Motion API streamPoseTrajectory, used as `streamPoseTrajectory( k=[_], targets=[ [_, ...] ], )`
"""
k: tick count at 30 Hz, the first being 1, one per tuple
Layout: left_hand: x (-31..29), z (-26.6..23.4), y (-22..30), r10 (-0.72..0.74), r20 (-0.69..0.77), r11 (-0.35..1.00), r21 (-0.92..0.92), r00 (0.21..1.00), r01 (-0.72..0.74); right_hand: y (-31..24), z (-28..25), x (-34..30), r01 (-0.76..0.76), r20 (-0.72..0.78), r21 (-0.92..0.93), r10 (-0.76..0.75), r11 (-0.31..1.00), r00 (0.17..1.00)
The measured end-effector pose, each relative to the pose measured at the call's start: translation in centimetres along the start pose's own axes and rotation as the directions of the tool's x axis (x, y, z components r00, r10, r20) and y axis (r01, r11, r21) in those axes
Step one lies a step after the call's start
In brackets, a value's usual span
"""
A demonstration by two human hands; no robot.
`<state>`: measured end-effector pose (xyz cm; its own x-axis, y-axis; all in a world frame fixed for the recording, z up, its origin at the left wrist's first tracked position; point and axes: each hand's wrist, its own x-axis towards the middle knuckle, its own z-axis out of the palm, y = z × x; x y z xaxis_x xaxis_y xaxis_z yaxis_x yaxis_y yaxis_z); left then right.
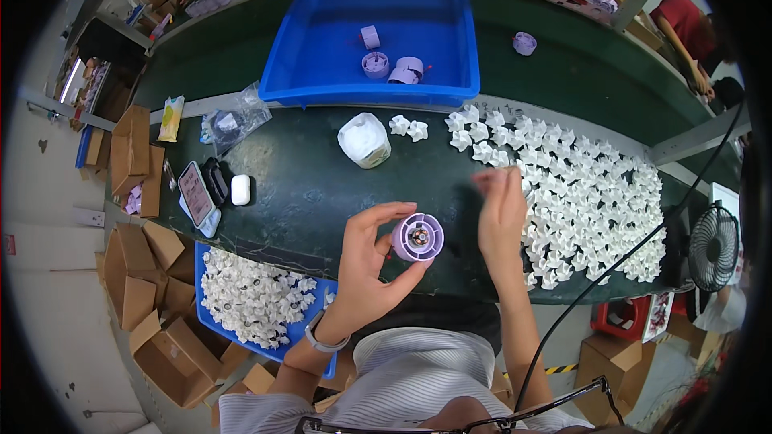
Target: Applying adhesive to small electronic components and attaching decorative or protective plastic parts at an assembly line.
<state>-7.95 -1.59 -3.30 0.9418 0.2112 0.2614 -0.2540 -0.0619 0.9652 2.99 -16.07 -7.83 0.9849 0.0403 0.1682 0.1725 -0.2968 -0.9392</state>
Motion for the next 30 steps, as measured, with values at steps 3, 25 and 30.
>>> streamPoseTrajectory(
  k=[3, 25, 30],
  targets=[
    [-0.2, -0.2, -0.1, 0.007, -0.022, 1.0, -0.006, 1.0, -0.007, 0.7, 1.5, 1.6, 0.033, -0.041, -0.289, -0.047, 0.957, 0.998],
    [-0.7, -0.4, -0.3, -0.037, 0.084, 0.955, -0.291, 0.996, 0.06, -4.1, -2.8, -3.8, -0.397, 0.424, 0.738, 0.084, 0.546, 0.902],
    [-0.9, -0.1, -0.2, -0.025, 0.09, 0.952, -0.303, 0.996, 0.052, -4.8, -2.9, -4.0, -0.392, 0.438, 0.742, 0.05, 0.544, 0.898]
  ],
)
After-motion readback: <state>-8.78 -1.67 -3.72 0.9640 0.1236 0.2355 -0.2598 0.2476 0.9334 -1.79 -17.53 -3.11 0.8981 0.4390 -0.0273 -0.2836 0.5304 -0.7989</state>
